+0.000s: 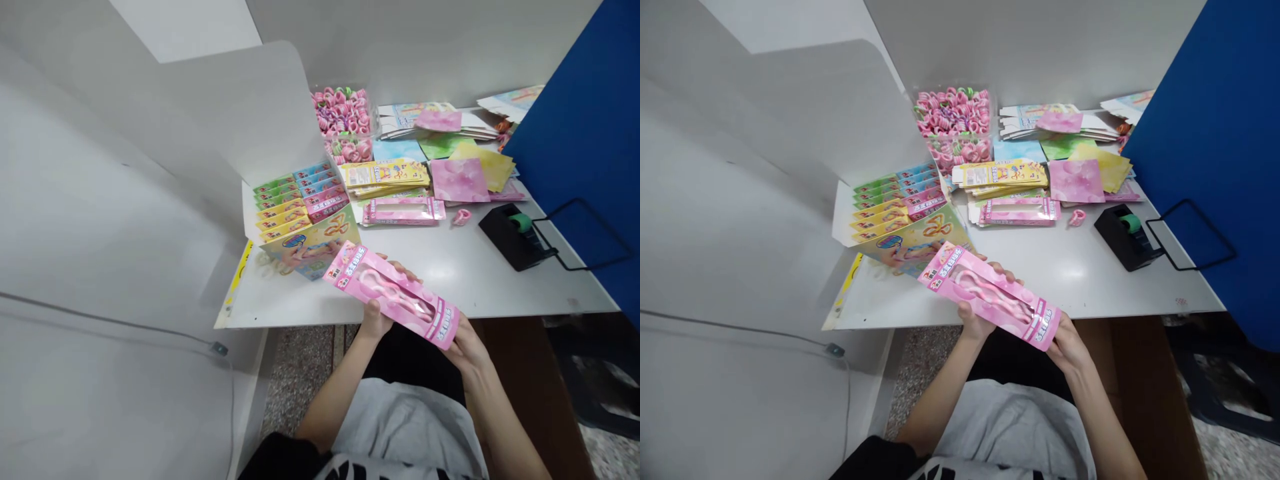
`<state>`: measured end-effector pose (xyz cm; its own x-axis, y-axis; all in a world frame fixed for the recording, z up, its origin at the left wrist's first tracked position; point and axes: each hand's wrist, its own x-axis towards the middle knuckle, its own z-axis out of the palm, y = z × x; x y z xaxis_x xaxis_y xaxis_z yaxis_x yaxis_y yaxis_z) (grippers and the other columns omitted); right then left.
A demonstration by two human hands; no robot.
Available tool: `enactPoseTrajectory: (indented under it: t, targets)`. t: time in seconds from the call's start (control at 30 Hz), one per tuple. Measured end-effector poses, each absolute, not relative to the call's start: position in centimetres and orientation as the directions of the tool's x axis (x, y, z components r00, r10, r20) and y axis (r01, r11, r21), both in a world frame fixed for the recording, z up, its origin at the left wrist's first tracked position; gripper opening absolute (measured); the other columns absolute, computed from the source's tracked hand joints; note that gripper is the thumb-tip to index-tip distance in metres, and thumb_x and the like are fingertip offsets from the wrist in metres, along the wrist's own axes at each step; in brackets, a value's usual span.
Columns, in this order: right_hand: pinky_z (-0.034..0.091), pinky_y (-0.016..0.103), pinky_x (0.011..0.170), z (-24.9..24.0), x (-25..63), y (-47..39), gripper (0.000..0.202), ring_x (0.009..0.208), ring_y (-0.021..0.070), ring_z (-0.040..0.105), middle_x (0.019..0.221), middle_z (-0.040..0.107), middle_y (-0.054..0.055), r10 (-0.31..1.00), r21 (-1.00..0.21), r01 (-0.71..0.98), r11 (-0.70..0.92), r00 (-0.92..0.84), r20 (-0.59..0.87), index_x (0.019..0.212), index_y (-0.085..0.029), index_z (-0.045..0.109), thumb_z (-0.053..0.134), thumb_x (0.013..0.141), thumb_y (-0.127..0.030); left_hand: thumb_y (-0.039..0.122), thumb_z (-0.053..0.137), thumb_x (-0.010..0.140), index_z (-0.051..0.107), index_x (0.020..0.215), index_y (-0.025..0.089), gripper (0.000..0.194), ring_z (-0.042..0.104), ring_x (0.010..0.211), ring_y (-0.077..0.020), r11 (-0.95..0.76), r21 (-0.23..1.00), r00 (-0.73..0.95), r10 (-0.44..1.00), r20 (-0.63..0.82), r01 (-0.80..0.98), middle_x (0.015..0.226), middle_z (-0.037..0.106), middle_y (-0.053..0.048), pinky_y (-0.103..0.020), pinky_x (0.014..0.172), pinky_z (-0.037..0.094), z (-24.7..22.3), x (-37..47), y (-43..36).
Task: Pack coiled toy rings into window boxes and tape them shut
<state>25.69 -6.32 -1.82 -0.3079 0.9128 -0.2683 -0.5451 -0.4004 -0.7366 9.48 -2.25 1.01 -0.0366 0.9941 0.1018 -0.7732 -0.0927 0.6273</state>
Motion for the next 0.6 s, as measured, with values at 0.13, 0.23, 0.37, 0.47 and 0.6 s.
enactPoseTrajectory:
  t: [0.13,0.23,0.37,0.47,0.6]
  targets:
    - [0.010,0.014,0.027,-2.6,25.7,-6.6,0.027,0.025,-0.0011,0.014,0.036,0.045,-0.008,0.911,-0.738,-0.547,-0.395,-0.336,-0.239,0.085,-0.018,0.076,0.087,0.072,-0.038,0.072,0.084,0.056,0.058,0.114,0.032,0.075,0.065,0.091,-0.0220,-0.068,0.589,-0.013,0.995,0.096,-0.805,0.101,0.061,-0.002,-0.041,0.084,0.059,1.1,9.8,-2.4]
    - [0.013,0.015,0.025,-2.7,26.0,-6.8,0.038,0.019,0.0028,0.021,0.030,0.043,-0.008,0.899,-0.750,-0.531,-0.395,-0.393,-0.195,0.100,-0.017,0.076,0.082,0.077,-0.046,0.071,0.084,0.056,0.058,0.115,0.031,0.076,0.065,0.091,-0.0214,-0.063,0.584,-0.014,0.996,0.088,-0.809,0.102,0.060,-0.002,-0.040,0.086,0.058,1.3,9.8,-2.4]
    - [0.019,0.014,0.027,-2.0,26.2,-7.1,0.053,0.020,0.0053,0.032,0.031,0.048,-0.005,0.889,-0.800,-0.445,-0.403,-0.397,-0.227,0.113,-0.017,0.073,0.083,0.076,-0.053,0.072,0.082,0.055,0.058,0.115,0.032,0.076,0.064,0.089,-0.0220,-0.081,0.608,-0.040,0.996,0.082,-0.790,0.100,0.058,-0.003,-0.042,0.085,0.058,1.8,9.8,-2.4]
    - [0.023,0.015,0.030,-1.4,26.3,-7.2,0.052,0.024,0.0058,0.036,0.033,0.050,-0.003,0.882,-0.853,-0.343,-0.394,-0.400,-0.247,0.106,-0.015,0.074,0.078,0.078,-0.060,0.076,0.080,0.053,0.058,0.117,0.031,0.080,0.063,0.087,-0.0229,-0.097,0.646,-0.073,0.995,0.064,-0.757,0.098,0.057,-0.004,-0.046,0.085,0.059,2.1,10.0,-2.5]
    - [0.028,0.018,0.030,-1.5,26.2,-7.0,0.051,0.024,0.0068,0.035,0.032,0.047,-0.004,0.888,-0.916,-0.268,-0.299,-0.429,-0.165,0.084,-0.014,0.074,0.069,0.084,-0.064,0.077,0.079,0.051,0.057,0.119,0.032,0.084,0.063,0.087,-0.0236,-0.089,0.659,-0.095,0.995,0.027,-0.746,0.098,0.058,-0.004,-0.048,0.087,0.058,1.8,10.0,-2.7]
